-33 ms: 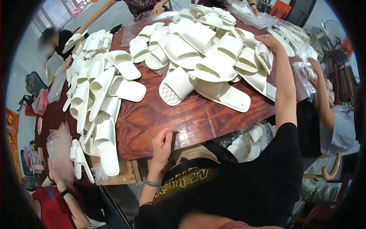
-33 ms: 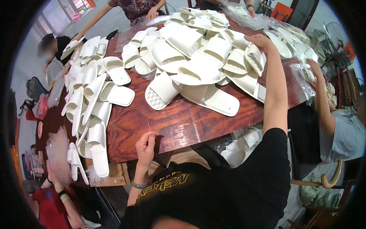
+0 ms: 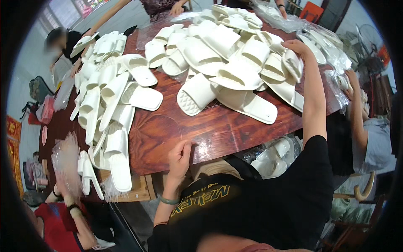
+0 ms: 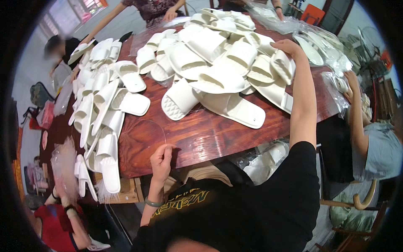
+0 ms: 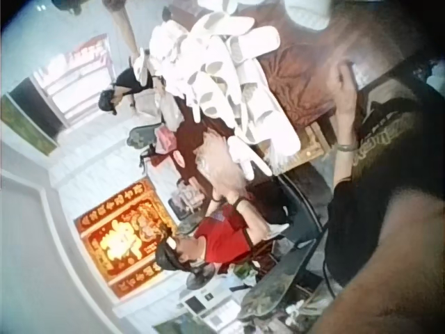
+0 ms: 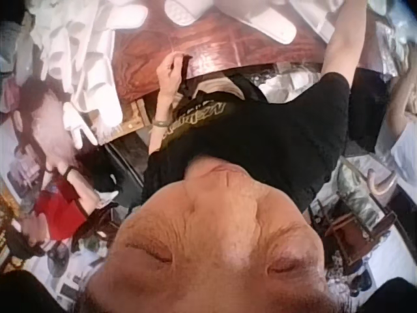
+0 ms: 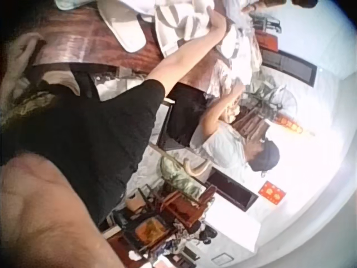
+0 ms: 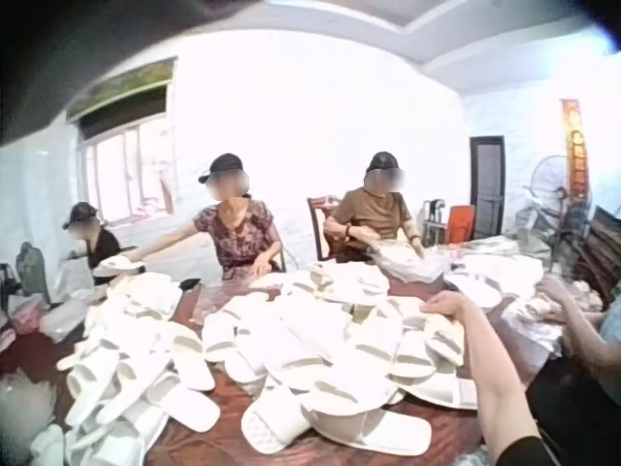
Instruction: The person fastens pairs of slippers together with plastic tag fasteners by hand and stacks them on the table.
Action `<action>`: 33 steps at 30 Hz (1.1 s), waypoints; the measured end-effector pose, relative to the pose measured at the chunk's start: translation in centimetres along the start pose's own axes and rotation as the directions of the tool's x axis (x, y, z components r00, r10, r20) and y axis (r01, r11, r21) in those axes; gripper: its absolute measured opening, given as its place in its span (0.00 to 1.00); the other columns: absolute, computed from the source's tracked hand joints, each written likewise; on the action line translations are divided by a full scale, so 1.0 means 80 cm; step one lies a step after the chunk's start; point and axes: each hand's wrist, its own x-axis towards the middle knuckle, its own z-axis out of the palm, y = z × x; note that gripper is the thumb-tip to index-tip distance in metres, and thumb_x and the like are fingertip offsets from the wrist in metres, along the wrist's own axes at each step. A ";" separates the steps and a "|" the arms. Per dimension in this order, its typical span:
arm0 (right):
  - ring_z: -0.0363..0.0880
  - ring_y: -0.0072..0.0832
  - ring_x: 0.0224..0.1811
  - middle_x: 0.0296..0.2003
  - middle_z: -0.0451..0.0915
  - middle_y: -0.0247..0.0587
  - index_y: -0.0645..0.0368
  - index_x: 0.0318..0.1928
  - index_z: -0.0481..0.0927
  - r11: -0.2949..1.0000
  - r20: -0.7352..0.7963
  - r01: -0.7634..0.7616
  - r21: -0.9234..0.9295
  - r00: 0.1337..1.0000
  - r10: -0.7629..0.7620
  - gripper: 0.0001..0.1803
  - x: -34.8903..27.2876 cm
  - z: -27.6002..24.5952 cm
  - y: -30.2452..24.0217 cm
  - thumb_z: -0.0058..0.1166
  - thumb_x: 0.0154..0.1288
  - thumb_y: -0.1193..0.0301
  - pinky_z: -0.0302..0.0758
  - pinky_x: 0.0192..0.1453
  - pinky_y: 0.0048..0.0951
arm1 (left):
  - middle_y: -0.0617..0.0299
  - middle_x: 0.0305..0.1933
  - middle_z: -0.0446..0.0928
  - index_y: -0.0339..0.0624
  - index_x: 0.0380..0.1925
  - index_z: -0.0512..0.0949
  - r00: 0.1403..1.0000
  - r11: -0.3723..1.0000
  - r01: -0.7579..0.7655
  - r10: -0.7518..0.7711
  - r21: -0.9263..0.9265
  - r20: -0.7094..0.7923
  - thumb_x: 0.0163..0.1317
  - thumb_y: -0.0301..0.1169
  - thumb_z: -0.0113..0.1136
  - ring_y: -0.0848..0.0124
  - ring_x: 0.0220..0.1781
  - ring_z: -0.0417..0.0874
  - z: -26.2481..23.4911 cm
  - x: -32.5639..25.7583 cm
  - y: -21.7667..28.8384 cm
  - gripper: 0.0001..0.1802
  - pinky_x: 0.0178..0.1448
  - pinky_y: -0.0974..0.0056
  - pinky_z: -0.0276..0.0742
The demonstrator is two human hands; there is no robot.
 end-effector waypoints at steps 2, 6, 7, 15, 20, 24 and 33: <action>0.75 0.22 0.26 0.27 0.79 0.36 0.63 0.38 0.80 0.999 -0.027 0.022 0.044 0.999 -0.021 0.19 0.006 0.002 0.012 0.62 0.53 0.60 0.71 0.29 0.26 | 0.68 0.28 0.75 0.32 0.32 0.77 1.000 1.000 0.012 -0.012 -0.008 0.012 0.65 0.28 0.49 0.82 0.31 0.70 -0.001 -0.002 -0.005 0.10 0.37 0.75 0.67; 0.77 0.26 0.24 0.27 0.79 0.39 0.61 0.35 0.79 0.932 -0.098 -0.014 0.361 0.994 0.053 0.15 -0.006 -0.009 0.043 0.63 0.51 0.63 0.72 0.27 0.28 | 0.63 0.30 0.77 0.32 0.32 0.76 0.999 1.000 -0.012 0.012 -0.008 0.039 0.65 0.28 0.48 0.79 0.33 0.74 0.001 0.001 -0.012 0.10 0.39 0.73 0.70; 0.77 0.27 0.25 0.27 0.79 0.40 0.62 0.36 0.79 0.892 -0.086 -0.005 0.453 0.995 0.050 0.16 -0.020 -0.010 0.037 0.63 0.52 0.63 0.73 0.29 0.28 | 0.62 0.30 0.78 0.32 0.32 0.76 0.999 1.000 0.010 -0.010 0.006 0.043 0.64 0.28 0.48 0.77 0.33 0.75 0.000 0.000 -0.011 0.10 0.39 0.73 0.70; 0.78 0.24 0.37 0.37 0.79 0.38 0.63 0.48 0.72 0.586 -0.250 0.234 0.776 0.967 -0.055 0.18 -0.260 0.038 -0.049 0.50 0.64 0.63 0.75 0.44 0.26 | 0.59 0.29 0.77 0.34 0.35 0.77 0.993 0.995 -0.049 0.058 -0.088 0.107 0.63 0.27 0.50 0.74 0.31 0.77 -0.007 -0.006 -0.003 0.08 0.37 0.71 0.71; 0.72 0.29 0.53 0.50 0.74 0.42 0.66 0.54 0.67 0.341 -0.094 0.098 0.935 0.995 -0.028 0.21 -0.388 0.179 -0.031 0.49 0.65 0.66 0.69 0.58 0.34 | 0.61 0.31 0.77 0.35 0.43 0.75 0.932 0.986 0.100 -0.046 -0.133 0.359 0.56 0.32 0.60 0.76 0.33 0.75 0.003 -0.030 0.020 0.16 0.41 0.70 0.72; 0.68 0.35 0.57 0.52 0.71 0.47 0.66 0.55 0.67 0.270 0.183 -0.179 0.946 0.983 0.010 0.20 -0.448 0.328 -0.038 0.48 0.65 0.70 0.61 0.65 0.39 | 0.56 0.41 0.77 0.36 0.48 0.72 0.860 0.907 -0.408 0.422 -0.110 0.289 0.47 0.35 0.69 0.68 0.42 0.77 -0.006 -0.039 0.024 0.28 0.47 0.65 0.71; 0.68 0.35 0.54 0.55 0.66 0.50 0.64 0.53 0.63 0.061 0.556 -0.557 0.828 0.805 -0.207 0.18 -0.398 0.497 -0.122 0.46 0.65 0.72 0.69 0.56 0.35 | 0.57 0.46 0.75 0.27 0.49 0.71 0.946 0.924 0.125 -0.221 -0.361 -0.238 0.60 0.34 0.55 0.72 0.45 0.74 -0.157 -0.019 -0.006 0.22 0.50 0.68 0.69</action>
